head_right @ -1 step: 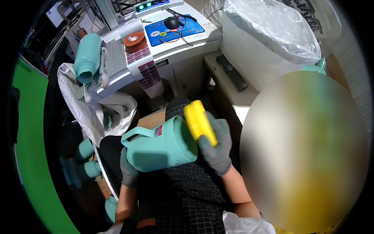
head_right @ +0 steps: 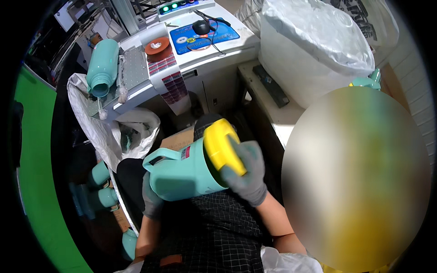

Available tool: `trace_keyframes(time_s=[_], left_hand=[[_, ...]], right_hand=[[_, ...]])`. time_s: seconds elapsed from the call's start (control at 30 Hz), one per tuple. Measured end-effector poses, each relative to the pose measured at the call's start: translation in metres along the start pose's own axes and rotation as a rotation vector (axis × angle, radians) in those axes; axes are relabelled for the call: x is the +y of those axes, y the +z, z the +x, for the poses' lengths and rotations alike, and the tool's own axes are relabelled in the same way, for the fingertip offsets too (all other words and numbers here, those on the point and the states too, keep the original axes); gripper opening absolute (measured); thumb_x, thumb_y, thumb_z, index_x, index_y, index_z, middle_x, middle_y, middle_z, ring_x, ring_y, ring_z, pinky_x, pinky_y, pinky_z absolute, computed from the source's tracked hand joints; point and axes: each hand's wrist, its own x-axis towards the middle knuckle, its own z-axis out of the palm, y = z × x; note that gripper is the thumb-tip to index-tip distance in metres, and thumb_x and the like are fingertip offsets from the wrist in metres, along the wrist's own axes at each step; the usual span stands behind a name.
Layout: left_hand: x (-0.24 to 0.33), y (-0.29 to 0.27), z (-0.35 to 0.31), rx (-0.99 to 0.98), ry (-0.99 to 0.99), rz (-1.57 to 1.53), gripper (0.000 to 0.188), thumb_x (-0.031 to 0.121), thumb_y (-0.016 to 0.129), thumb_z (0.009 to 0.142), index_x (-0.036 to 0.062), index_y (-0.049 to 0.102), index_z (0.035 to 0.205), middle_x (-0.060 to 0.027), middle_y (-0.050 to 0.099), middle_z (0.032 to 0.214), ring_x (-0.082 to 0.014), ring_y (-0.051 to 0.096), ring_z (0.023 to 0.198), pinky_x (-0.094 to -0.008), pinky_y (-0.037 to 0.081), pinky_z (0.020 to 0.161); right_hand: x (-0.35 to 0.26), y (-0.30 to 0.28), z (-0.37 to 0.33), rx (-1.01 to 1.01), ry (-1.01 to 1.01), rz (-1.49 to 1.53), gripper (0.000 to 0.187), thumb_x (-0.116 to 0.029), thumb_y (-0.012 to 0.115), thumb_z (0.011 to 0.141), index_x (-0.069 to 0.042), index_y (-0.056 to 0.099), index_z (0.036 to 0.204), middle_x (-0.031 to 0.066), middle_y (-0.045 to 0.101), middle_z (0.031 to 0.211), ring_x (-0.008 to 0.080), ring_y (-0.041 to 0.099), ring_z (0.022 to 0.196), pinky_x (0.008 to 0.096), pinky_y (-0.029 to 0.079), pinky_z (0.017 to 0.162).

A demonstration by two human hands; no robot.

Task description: The person assembles teal plastic containers by inserting a handle, applying a label, and attaching a yellow lid. They repeat this sequence for multiple units, placing finished items on a nearby table.

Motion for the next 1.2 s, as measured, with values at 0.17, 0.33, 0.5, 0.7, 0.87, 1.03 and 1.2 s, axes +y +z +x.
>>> trace_keyframes(time_s=[0.17,0.33,0.5,0.7,0.87,1.03,1.2], left_hand=[[-0.021,0.01,0.001,0.092,-0.357,-0.97,0.03,0.03,0.055,0.109,0.0038,0.066,0.12,-0.0073,0.072,0.113,-0.0201,0.069,0.103,-0.0343,0.055,0.092],[0.006,0.011,-0.004,0.239,-0.45,-1.057,0.025,0.031,0.055,0.11,0.0095,0.065,0.102,-0.0017,0.069,0.098,-0.0159,0.066,0.091,-0.0328,0.056,0.086],[0.006,0.008,-0.002,0.273,-0.391,-1.121,0.027,0.03,0.052,0.111,0.0071,0.065,0.103,-0.0029,0.068,0.098,-0.0148,0.065,0.088,-0.0307,0.055,0.083],[-0.006,-0.006,-0.003,0.324,0.011,-0.427,0.032,0.031,0.046,0.112,0.0052,0.064,0.112,-0.0042,0.067,0.103,-0.0163,0.065,0.092,-0.0326,0.054,0.086],[0.071,0.013,-0.004,0.347,0.248,-0.097,0.025,0.017,0.043,0.111,0.0003,0.061,0.114,-0.0076,0.063,0.105,-0.0172,0.06,0.099,-0.0315,0.047,0.092],[0.131,0.026,-0.007,0.273,0.49,0.158,0.027,0.021,0.043,0.105,-0.0023,0.053,0.113,-0.0103,0.053,0.107,-0.021,0.055,0.099,-0.0356,0.047,0.091],[0.149,0.068,0.0,0.077,0.166,-0.197,0.046,0.035,0.053,0.104,0.0012,0.05,0.135,-0.0135,0.057,0.124,-0.023,0.058,0.111,-0.038,0.048,0.099]], right_hand=[[0.004,0.004,-0.003,-0.18,-0.284,0.001,0.061,-0.045,0.073,0.096,0.003,0.066,0.134,0.0122,0.063,0.107,0.027,0.06,0.096,0.0395,0.05,0.085],[0.003,0.007,-0.019,-0.189,-0.249,-0.029,0.066,-0.054,0.053,0.105,0.003,0.064,0.137,0.0125,0.062,0.107,0.0276,0.06,0.096,0.0391,0.049,0.086],[-0.008,0.005,-0.025,-0.138,-0.158,-0.016,0.063,-0.046,0.055,0.103,0.007,0.062,0.136,0.0157,0.06,0.106,0.0281,0.058,0.096,0.0388,0.048,0.085],[-0.023,0.009,-0.027,-0.091,-0.074,-0.041,0.059,-0.04,0.048,0.107,0.008,0.059,0.138,0.0149,0.057,0.105,0.0264,0.055,0.094,0.0369,0.047,0.083],[-0.013,0.012,-0.031,0.014,0.255,0.152,0.053,-0.037,0.043,0.113,0.007,0.057,0.139,0.0154,0.063,0.11,0.0217,0.061,0.101,0.0334,0.05,0.089],[0.008,-0.006,-0.038,0.181,0.403,0.261,0.054,-0.037,0.042,0.114,0.006,0.056,0.144,0.0158,0.067,0.131,0.0214,0.063,0.12,0.0336,0.049,0.103],[0.03,-0.061,-0.035,0.448,0.588,0.729,0.055,-0.04,0.04,0.115,0.004,0.055,0.145,0.0176,0.066,0.134,0.023,0.066,0.118,0.0361,0.057,0.1]])
